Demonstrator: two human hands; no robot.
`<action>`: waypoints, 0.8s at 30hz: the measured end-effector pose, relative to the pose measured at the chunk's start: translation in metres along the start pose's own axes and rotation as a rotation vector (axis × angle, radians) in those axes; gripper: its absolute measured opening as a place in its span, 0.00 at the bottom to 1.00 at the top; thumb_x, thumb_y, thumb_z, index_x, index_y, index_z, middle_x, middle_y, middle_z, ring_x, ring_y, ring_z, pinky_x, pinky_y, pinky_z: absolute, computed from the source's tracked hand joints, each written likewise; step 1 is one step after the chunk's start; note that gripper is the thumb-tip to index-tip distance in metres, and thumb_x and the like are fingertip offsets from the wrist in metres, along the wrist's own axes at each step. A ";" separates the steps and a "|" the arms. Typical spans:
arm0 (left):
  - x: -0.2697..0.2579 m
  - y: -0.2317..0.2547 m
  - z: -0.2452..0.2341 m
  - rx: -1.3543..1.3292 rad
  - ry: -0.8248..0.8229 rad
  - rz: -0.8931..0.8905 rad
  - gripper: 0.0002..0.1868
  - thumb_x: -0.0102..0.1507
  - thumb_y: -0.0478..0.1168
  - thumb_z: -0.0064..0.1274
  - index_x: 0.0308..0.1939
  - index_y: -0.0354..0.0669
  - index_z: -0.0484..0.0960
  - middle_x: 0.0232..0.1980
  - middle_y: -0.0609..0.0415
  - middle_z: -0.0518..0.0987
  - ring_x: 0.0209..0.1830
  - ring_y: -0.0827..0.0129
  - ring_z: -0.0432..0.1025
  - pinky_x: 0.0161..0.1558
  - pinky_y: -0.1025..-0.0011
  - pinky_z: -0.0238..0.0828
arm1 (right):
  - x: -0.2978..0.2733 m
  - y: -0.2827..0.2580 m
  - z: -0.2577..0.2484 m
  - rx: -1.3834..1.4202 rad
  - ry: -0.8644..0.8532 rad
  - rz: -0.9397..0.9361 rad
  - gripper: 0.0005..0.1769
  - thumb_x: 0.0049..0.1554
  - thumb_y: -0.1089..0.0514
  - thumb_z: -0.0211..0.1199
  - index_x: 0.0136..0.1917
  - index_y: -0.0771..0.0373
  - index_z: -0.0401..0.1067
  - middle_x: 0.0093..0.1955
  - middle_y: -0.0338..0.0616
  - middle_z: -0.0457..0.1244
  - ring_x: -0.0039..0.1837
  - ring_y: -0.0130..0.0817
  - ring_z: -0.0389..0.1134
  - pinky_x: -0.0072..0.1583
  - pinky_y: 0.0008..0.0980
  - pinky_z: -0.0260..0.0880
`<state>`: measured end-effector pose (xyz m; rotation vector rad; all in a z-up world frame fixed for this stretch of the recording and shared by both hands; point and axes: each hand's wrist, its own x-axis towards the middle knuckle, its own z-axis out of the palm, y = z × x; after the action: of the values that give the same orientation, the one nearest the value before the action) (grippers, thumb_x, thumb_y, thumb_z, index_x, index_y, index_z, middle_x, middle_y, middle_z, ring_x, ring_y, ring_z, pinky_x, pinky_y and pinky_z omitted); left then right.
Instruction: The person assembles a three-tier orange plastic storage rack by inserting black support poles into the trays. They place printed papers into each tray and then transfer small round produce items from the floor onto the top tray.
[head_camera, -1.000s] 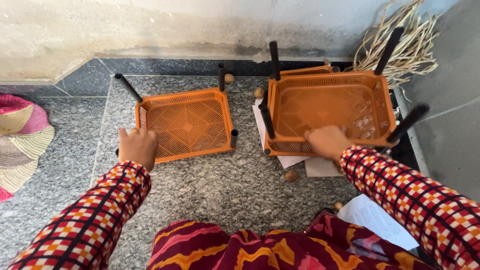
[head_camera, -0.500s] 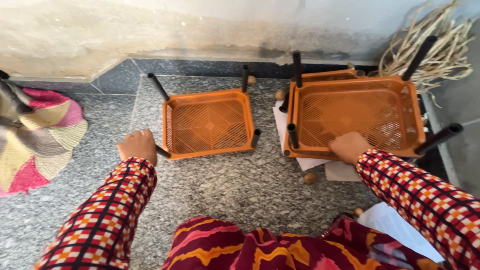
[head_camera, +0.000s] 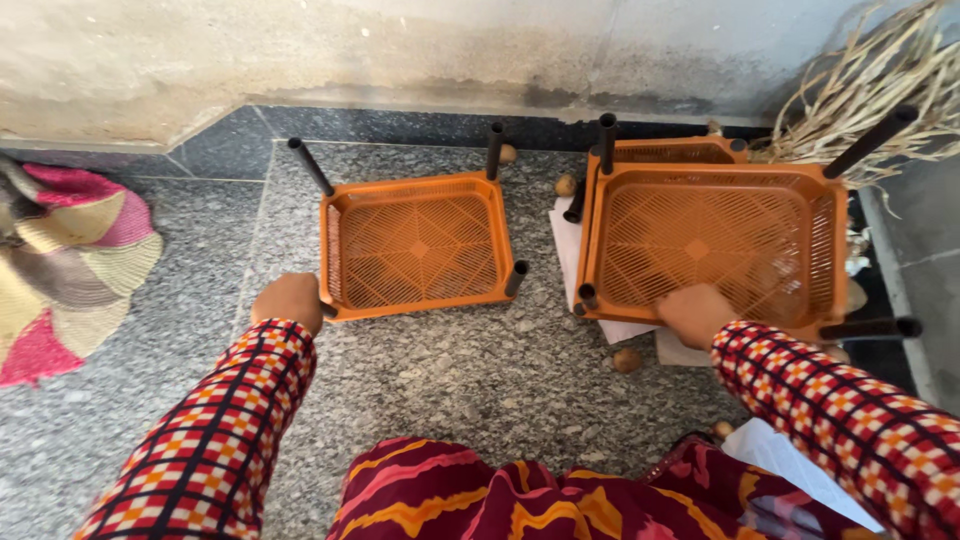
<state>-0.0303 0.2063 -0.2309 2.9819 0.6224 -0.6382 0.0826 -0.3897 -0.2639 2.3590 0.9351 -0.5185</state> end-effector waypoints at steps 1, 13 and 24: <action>0.001 0.000 -0.002 0.000 -0.015 0.000 0.13 0.63 0.44 0.61 0.48 0.43 0.87 0.51 0.43 0.84 0.53 0.50 0.79 0.51 0.55 0.79 | 0.000 -0.001 0.004 -0.010 0.036 -0.016 0.09 0.53 0.58 0.59 0.45 0.58 0.78 0.44 0.48 0.71 0.49 0.46 0.75 0.49 0.45 0.76; -0.017 0.007 -0.009 0.070 -0.033 0.036 0.11 0.65 0.44 0.59 0.49 0.45 0.88 0.53 0.46 0.84 0.53 0.53 0.80 0.50 0.57 0.80 | -0.017 0.029 -0.053 0.047 0.082 0.017 0.12 0.53 0.56 0.57 0.51 0.54 0.75 0.43 0.47 0.71 0.49 0.47 0.75 0.49 0.46 0.75; -0.028 0.010 -0.020 0.041 -0.034 0.058 0.11 0.65 0.44 0.58 0.49 0.45 0.87 0.53 0.48 0.84 0.54 0.54 0.80 0.50 0.58 0.80 | -0.062 0.068 -0.181 0.155 0.294 0.184 0.19 0.59 0.38 0.58 0.43 0.56 0.71 0.37 0.49 0.69 0.45 0.52 0.72 0.46 0.51 0.71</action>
<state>-0.0425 0.1889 -0.2016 3.0074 0.5247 -0.7045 0.1156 -0.3519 -0.0674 2.6801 0.8146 -0.1792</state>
